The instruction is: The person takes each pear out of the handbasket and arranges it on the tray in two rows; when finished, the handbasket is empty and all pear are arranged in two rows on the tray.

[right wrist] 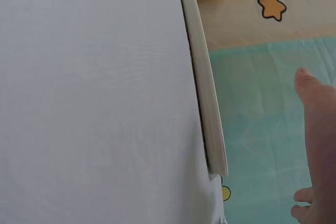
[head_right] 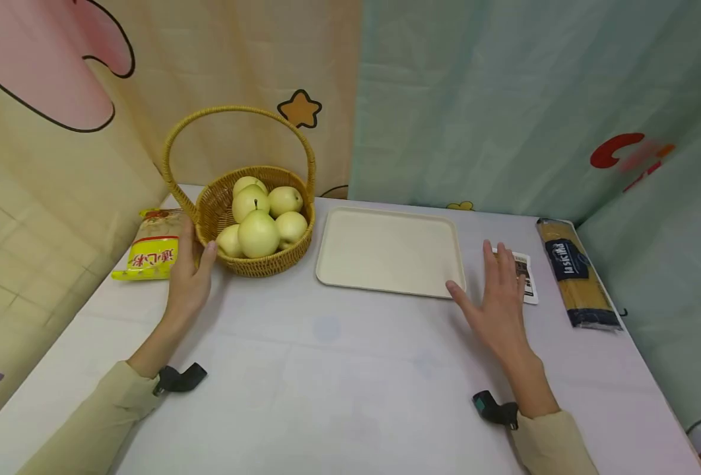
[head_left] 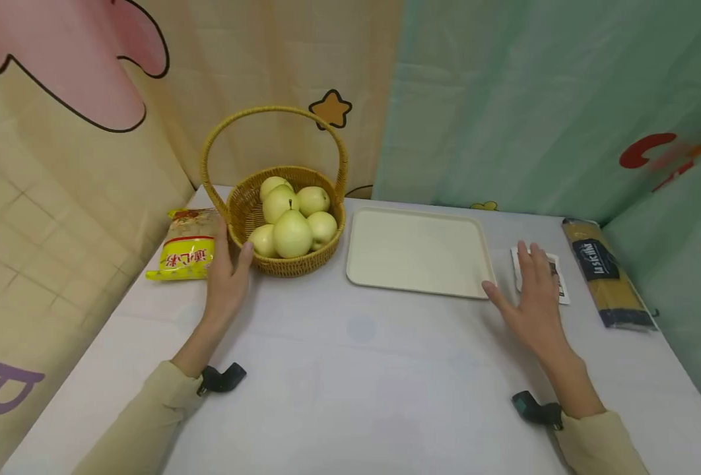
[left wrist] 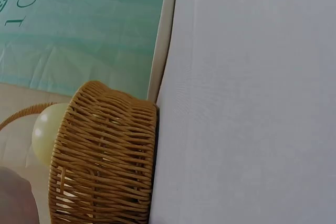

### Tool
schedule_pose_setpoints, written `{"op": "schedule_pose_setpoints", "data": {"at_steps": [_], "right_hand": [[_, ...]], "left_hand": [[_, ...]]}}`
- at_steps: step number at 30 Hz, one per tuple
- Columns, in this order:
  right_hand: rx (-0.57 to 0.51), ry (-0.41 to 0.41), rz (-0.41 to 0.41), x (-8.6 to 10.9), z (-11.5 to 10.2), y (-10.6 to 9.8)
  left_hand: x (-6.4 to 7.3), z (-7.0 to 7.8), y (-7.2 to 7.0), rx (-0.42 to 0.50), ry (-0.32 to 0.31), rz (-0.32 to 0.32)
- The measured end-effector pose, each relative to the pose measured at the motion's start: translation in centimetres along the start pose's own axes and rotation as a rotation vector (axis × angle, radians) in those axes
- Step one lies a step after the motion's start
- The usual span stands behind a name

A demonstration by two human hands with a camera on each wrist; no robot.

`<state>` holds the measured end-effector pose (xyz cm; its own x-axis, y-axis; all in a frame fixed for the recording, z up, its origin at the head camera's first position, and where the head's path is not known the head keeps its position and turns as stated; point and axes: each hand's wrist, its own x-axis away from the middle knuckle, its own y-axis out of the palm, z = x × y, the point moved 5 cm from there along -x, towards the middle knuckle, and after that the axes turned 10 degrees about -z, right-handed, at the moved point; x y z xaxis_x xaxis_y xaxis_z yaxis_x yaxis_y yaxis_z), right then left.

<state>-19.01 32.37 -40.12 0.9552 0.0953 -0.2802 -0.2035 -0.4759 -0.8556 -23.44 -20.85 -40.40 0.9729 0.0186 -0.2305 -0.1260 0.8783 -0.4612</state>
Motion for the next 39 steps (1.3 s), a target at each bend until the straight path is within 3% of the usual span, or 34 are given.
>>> {"op": "schedule_pose_setpoints", "data": {"at_steps": [3, 10, 17, 33, 39], "right_hand": [[0.0, 0.011, -0.019, -0.3, -0.4, 0.4], [-0.014, 0.0, -0.041, -1.1, -1.3, 0.7], [-0.014, -0.05, -0.125, -3.4, -4.2, 2.2], [-0.2, -0.212, -0.225, -9.9, -16.6, 7.1], [-0.268, -0.231, -0.261, -11.6, -21.2, 9.0]], "left_hand": [[0.1, -0.4, 0.1, 0.011, -0.032, -0.01], [-0.1, -0.6, 0.6, 0.021, -0.03, -0.022], [-0.1, -0.3, 1.2, 0.03, -0.027, -0.04], [0.0, -0.6, 2.6, 0.005, -0.007, -0.004], [0.1, -0.6, 2.3, -0.004, -0.021, 0.007]]}}
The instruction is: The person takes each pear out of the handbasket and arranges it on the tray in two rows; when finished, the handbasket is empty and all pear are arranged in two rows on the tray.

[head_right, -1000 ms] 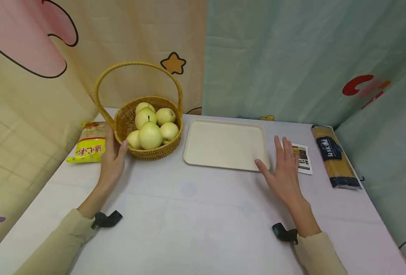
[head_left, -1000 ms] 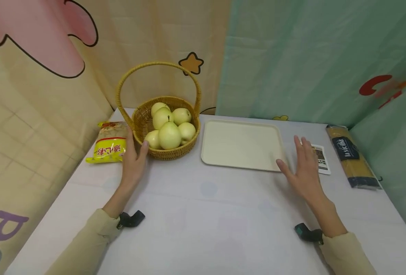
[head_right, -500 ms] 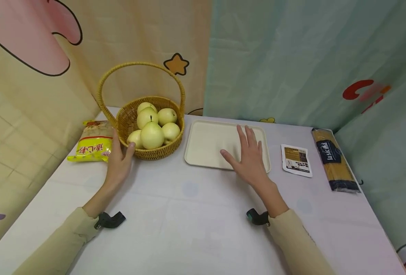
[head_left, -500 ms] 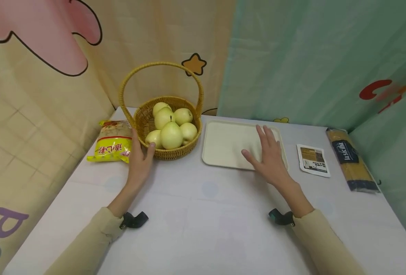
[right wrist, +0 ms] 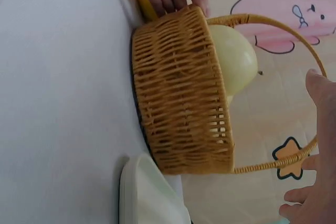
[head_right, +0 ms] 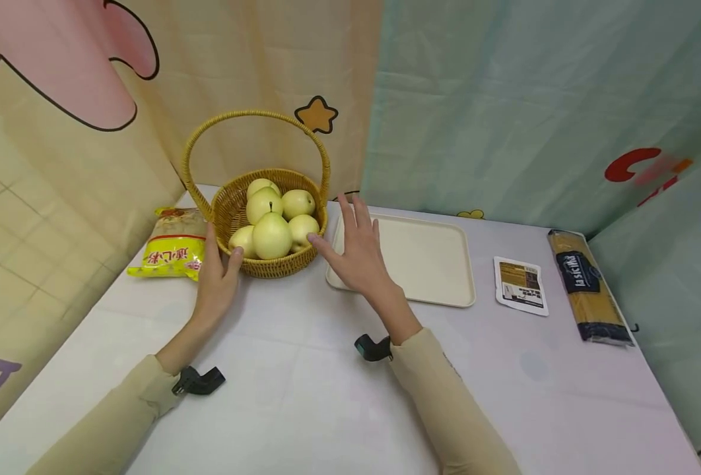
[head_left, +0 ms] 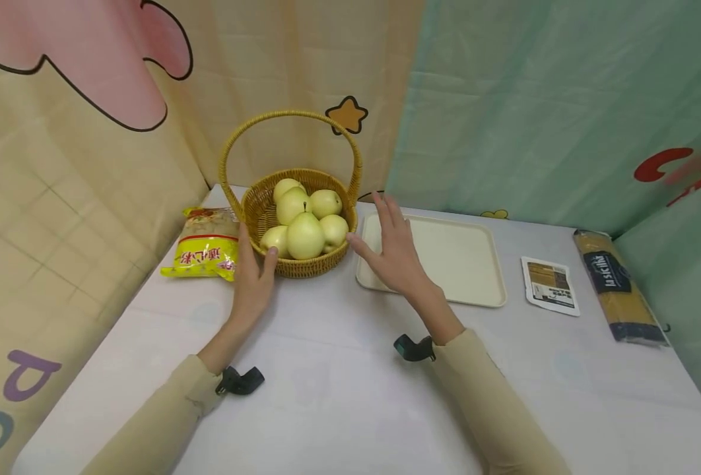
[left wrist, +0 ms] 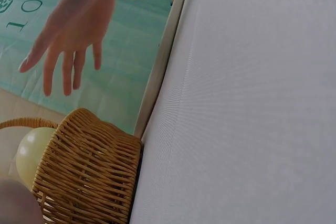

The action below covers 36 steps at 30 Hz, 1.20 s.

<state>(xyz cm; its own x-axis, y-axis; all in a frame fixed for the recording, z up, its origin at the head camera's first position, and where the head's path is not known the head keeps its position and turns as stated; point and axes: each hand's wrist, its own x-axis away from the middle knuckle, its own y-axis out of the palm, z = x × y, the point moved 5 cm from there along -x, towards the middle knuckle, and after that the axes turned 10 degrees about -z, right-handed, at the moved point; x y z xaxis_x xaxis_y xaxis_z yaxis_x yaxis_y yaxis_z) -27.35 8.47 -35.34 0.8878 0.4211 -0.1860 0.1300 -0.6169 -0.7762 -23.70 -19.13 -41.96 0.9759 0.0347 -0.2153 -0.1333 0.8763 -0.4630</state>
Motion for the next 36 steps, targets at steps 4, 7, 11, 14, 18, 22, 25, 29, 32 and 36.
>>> {"op": "schedule_pose_setpoints", "data": {"at_steps": [4, 7, 11, 14, 18, 22, 25, 29, 32, 36], "right_hand": [[-0.039, -0.016, -0.016, -1.5, -2.1, 1.3], [-0.073, -0.024, -0.013, -2.3, -3.5, 2.0], [-0.133, -0.025, 0.0, -2.9, -5.2, 2.4], [-0.168, -0.05, 0.013, -3.3, -6.3, 2.6], [-0.186, -0.069, 0.013, -3.5, -7.2, 3.2], [-0.172, -0.072, 0.009, -3.4, -7.4, 4.2], [-0.158, -0.094, 0.006, -3.5, -7.4, 4.9], [-0.142, -0.104, 0.003, -3.6, -7.4, 5.3], [-0.132, -0.098, 0.01, -3.5, -7.3, 5.3], [-0.14, -0.109, 0.026, -3.5, -7.3, 5.3]], "left_hand": [[0.0, 0.1, -0.2, -0.005, -0.002, -0.002], [0.1, 0.1, -0.2, -0.009, -0.002, -0.006], [0.1, 0.1, -0.3, -0.015, 0.0, -0.009], [0.1, 0.1, -0.3, -0.012, 0.005, -0.006], [0.2, 0.0, -0.2, -0.006, 0.003, -0.003], [0.1, -0.2, -0.1, -0.008, 0.0, -0.003], [0.1, -0.1, -0.1, -0.015, 0.0, 0.003], [0.1, 0.0, -0.1, -0.017, -0.004, 0.0], [0.2, 0.0, -0.1, -0.013, -0.012, -0.013], [0.2, 0.0, -0.1, -0.018, -0.022, -0.021]]}}
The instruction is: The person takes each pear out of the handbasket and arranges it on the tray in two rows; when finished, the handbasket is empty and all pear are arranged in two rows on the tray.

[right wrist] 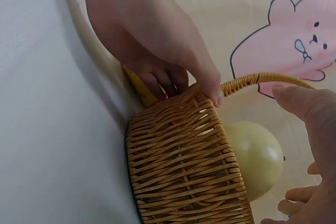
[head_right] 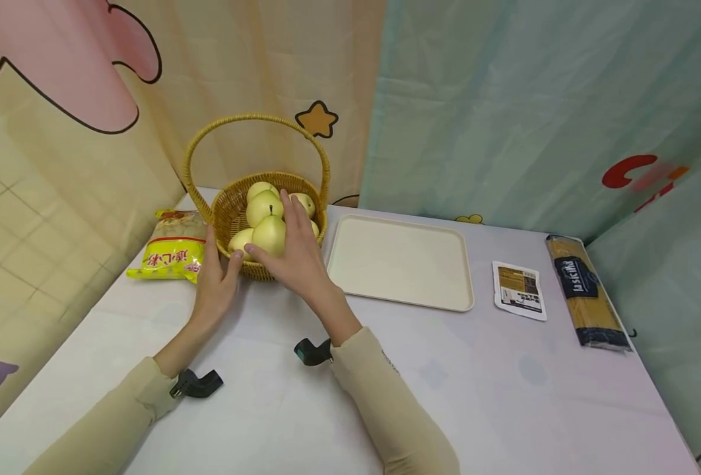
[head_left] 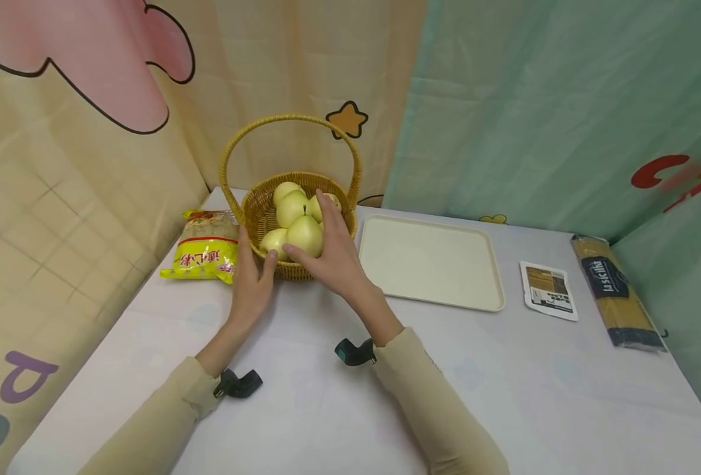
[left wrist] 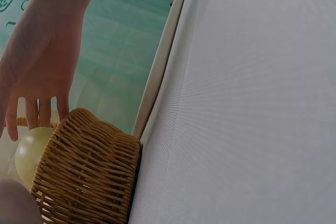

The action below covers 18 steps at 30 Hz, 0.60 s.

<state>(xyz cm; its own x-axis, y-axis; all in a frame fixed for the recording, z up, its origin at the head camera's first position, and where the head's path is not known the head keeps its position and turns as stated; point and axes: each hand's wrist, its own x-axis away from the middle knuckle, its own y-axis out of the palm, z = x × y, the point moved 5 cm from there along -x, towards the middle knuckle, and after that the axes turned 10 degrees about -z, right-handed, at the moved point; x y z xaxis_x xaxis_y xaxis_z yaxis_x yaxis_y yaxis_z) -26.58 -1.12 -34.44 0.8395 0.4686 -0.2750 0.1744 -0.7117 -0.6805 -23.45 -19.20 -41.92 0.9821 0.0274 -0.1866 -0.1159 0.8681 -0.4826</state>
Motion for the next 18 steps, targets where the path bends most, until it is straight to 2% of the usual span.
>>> {"op": "schedule_pose_setpoints", "data": {"at_steps": [6, 11, 18], "right_hand": [[-0.032, -0.039, 0.039, 0.1, 0.0, 0.8], [0.003, -0.063, 0.066, -0.2, 0.0, 1.5], [0.021, 0.008, 0.067, -0.2, 0.5, 2.2]], "left_hand": [[-0.1, -0.2, 0.0, -0.004, 0.015, 0.009], [-0.3, -0.3, -0.1, -0.012, 0.022, 0.017], [-0.3, -0.3, 0.0, -0.015, 0.014, 0.019]]}}
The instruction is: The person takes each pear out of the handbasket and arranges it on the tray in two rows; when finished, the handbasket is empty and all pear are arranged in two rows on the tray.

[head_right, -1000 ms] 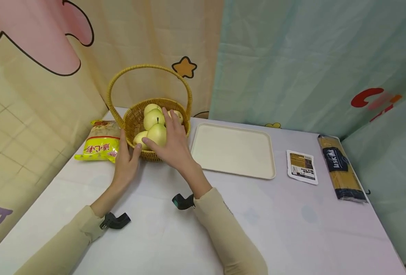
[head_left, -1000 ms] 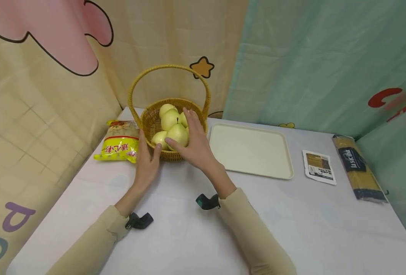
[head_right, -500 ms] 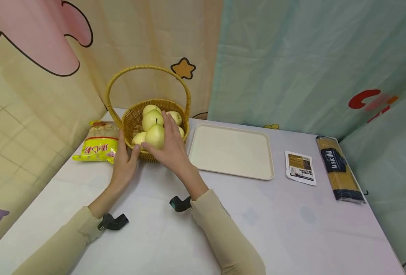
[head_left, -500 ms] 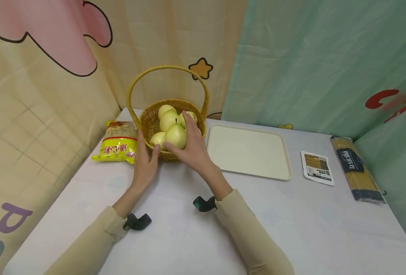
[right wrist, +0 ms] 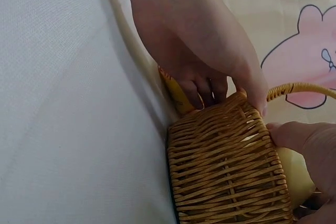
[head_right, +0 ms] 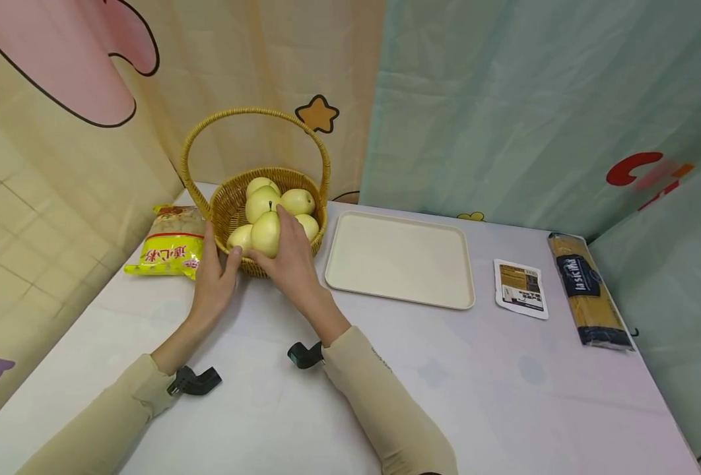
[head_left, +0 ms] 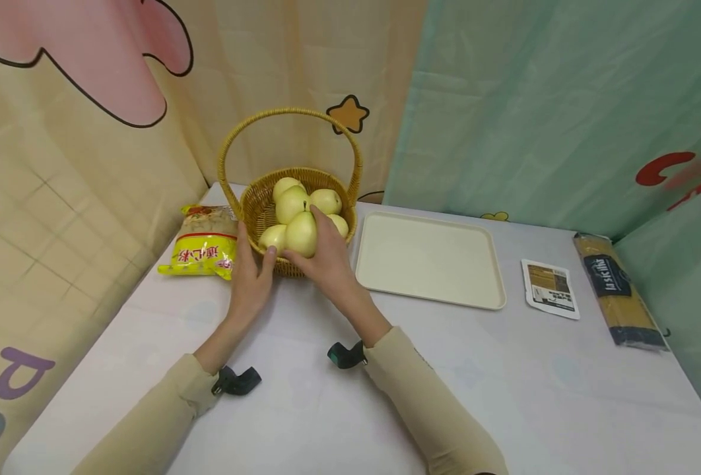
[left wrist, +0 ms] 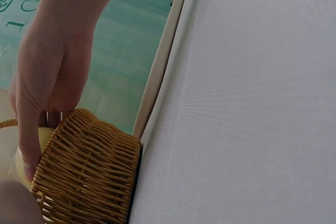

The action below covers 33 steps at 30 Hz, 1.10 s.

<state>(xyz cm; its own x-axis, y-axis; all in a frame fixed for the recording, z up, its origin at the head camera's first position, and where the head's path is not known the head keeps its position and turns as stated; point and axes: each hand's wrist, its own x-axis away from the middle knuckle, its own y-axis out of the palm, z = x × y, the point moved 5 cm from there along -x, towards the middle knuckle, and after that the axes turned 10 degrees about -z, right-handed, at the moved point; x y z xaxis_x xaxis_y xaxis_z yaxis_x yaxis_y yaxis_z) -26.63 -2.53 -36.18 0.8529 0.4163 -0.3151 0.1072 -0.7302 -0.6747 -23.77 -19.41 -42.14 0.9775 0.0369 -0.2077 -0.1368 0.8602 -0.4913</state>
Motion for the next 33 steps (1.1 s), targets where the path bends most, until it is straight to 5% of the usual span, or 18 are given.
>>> {"op": "schedule_pose_setpoints", "data": {"at_steps": [10, 18, 26, 33], "right_hand": [[-0.037, -0.012, 0.089, -0.1, -0.1, -0.9], [-0.078, 0.0, 0.181, 0.0, -0.1, -5.3], [-0.162, 0.052, 0.234, 0.1, 2.9, -9.7], [-0.216, 0.162, 0.242, 0.5, 7.2, -11.1]], "left_hand": [[0.2, 0.2, 0.0, 0.009, -0.003, 0.01], [0.0, 0.1, 0.1, 0.016, 0.019, 0.005], [0.1, 0.0, 0.1, 0.027, 0.018, 0.005], [0.1, 0.1, 0.1, 0.032, 0.021, 0.007]]}}
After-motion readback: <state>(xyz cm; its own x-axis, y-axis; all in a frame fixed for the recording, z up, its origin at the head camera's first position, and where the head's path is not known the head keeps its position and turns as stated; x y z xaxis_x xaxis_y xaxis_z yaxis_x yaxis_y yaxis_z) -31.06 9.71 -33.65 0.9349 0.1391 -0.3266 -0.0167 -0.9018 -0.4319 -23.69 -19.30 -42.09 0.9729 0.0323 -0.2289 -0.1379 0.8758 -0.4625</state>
